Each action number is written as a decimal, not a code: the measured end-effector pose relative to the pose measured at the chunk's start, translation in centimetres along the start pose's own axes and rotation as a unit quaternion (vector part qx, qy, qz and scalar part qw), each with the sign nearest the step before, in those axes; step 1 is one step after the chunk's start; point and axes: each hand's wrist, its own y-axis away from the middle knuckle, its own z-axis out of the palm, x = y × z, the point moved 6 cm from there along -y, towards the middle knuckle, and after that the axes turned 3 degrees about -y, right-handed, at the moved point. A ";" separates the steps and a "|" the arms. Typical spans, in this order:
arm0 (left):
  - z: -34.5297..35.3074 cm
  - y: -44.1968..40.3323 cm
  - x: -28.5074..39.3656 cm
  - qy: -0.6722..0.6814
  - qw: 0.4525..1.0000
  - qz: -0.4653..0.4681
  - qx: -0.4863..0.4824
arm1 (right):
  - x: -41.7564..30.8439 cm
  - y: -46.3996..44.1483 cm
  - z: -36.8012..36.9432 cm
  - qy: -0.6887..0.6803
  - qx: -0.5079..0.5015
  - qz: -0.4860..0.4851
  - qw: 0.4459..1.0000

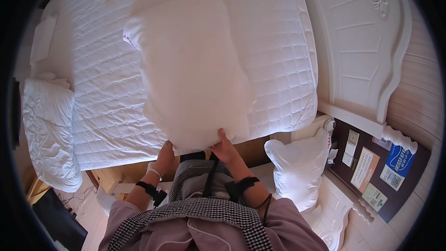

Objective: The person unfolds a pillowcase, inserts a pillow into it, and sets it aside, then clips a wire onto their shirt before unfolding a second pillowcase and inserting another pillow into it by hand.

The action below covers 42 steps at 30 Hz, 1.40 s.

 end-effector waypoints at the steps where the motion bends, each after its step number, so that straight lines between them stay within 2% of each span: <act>1: -0.3 -0.2 0.0 0.000 1.000 -0.001 -0.001 | -0.8 0.9 1.9 -0.001 0.001 0.001 1.000; 2: -0.9 0.1 2.3 -0.068 0.979 0.187 0.045 | -2.1 2.3 4.4 -0.008 -0.030 -0.034 0.999; 3: -1.1 1.2 4.4 -0.131 0.917 0.367 0.089 | -3.4 3.3 6.3 -0.014 -0.061 -0.069 0.996; 4: -0.9 1.4 5.2 -0.135 0.893 0.418 0.095 | -4.2 3.8 7.0 -0.013 -0.058 -0.070 0.996; 6: -0.2 -0.3 6.3 -0.107 0.922 0.369 0.053 | -6.7 4.3 7.9 0.172 -0.003 -0.140 0.975; 7: 0.3 -1.6 6.6 -0.098 0.937 0.333 0.035 | -7.6 4.6 8.9 0.177 -0.006 -0.144 0.974; 9: 1.3 -4.5 6.9 -0.090 0.960 0.266 0.007 | -8.7 5.1 10.3 0.395 0.035 -0.158 0.905; 13: 3.2 -10.2 5.1 -0.083 0.979 0.185 -0.032 | -7.9 5.0 11.8 0.479 -0.033 -0.127 0.868; 15: 2.3 -11.3 4.8 -0.071 0.982 0.170 -0.041 | -8.1 5.5 13.8 0.484 -0.024 -0.175 0.857; 16: 1.7 -11.3 4.8 -0.058 0.983 0.169 -0.046 | -8.1 5.6 14.6 0.486 -0.022 -0.171 0.857; 18: -0.2 -9.9 6.8 -0.038 0.979 0.190 -0.057 | -8.5 5.0 15.8 0.558 0.038 -0.183 0.808; 19: -0.9 -8.6 8.4 -0.030 0.975 0.211 -0.063 | -8.6 4.0 15.9 0.557 0.034 -0.179 0.810; 21: -1.9 -4.9 12.6 -0.029 0.966 0.238 -0.095 | -9.8 2.0 15.4 0.531 0.042 -0.253 0.807; 22: -2.5 -2.2 14.7 -0.035 0.964 0.233 -0.126 | -10.3 0.6 14.6 0.552 0.052 -0.244 0.796; 24: -4.7 2.2 17.6 -0.037 0.961 0.227 -0.153 | -10.7 -1.6 12.7 0.631 0.122 -0.128 0.755; 25: -6.7 5.1 18.8 -0.042 0.968 0.210 -0.128 | -10.4 -2.1 11.6 0.629 0.123 -0.127 0.757; 26: -8.0 6.8 19.3 -0.048 0.975 0.193 -0.104 | -9.8 -2.7 10.3 0.665 0.125 -0.100 0.729; 27: -8.3 7.0 18.5 -0.048 0.974 0.192 -0.107 | -9.3 -2.6 9.8 0.700 0.126 -0.072 0.699; 28: -9.4 6.8 17.0 -0.069 0.977 0.189 -0.076 | -9.2 -2.6 9.5 0.701 0.125 -0.070 0.698; 30: -11.3 5.5 16.2 -0.098 0.981 0.167 -0.010 | -8.9 -2.6 11.3 0.793 0.055 -0.098 0.598; 31: -12.4 4.5 16.2 -0.104 0.983 0.150 0.019 | -9.1 -1.9 11.5 0.792 0.056 -0.101 0.599; 33: -11.5 1.2 15.3 -0.063 0.986 0.156 -0.003 | -10.1 0.9 11.9 0.857 0.053 -0.038 0.511; 34: -10.3 -0.4 14.6 -0.061 0.985 0.162 -0.001 | -11.9 2.3 13.2 0.858 0.058 -0.041 0.508; 36: -5.5 -3.8 11.7 -0.066 0.983 0.136 -0.105 | -14.2 5.6 15.4 0.942 0.032 0.123 0.310; 37: -2.6 -6.1 10.3 -0.067 0.982 0.143 -0.102 | -15.0 7.4 17.2 0.942 0.038 0.120 0.310; 38: 1.1 -8.0 9.6 -0.130 0.960 0.227 -0.099 | -15.0 9.3 20.0 0.963 -0.026 0.026 0.266; 39: 1.2 -7.8 11.3 -0.192 0.926 0.310 -0.097 | -14.7 10.8 21.8 0.969 -0.089 -0.068 0.220; 40: 1.0 -7.7 12.0 -0.193 0.924 0.316 -0.098 | -14.7 10.7 21.2 0.969 -0.082 -0.068 0.221; 42: -5.7 -4.7 17.5 -0.028 0.939 0.267 -0.213 | -15.1 9.4 21.1 0.948 -0.103 -0.249 0.169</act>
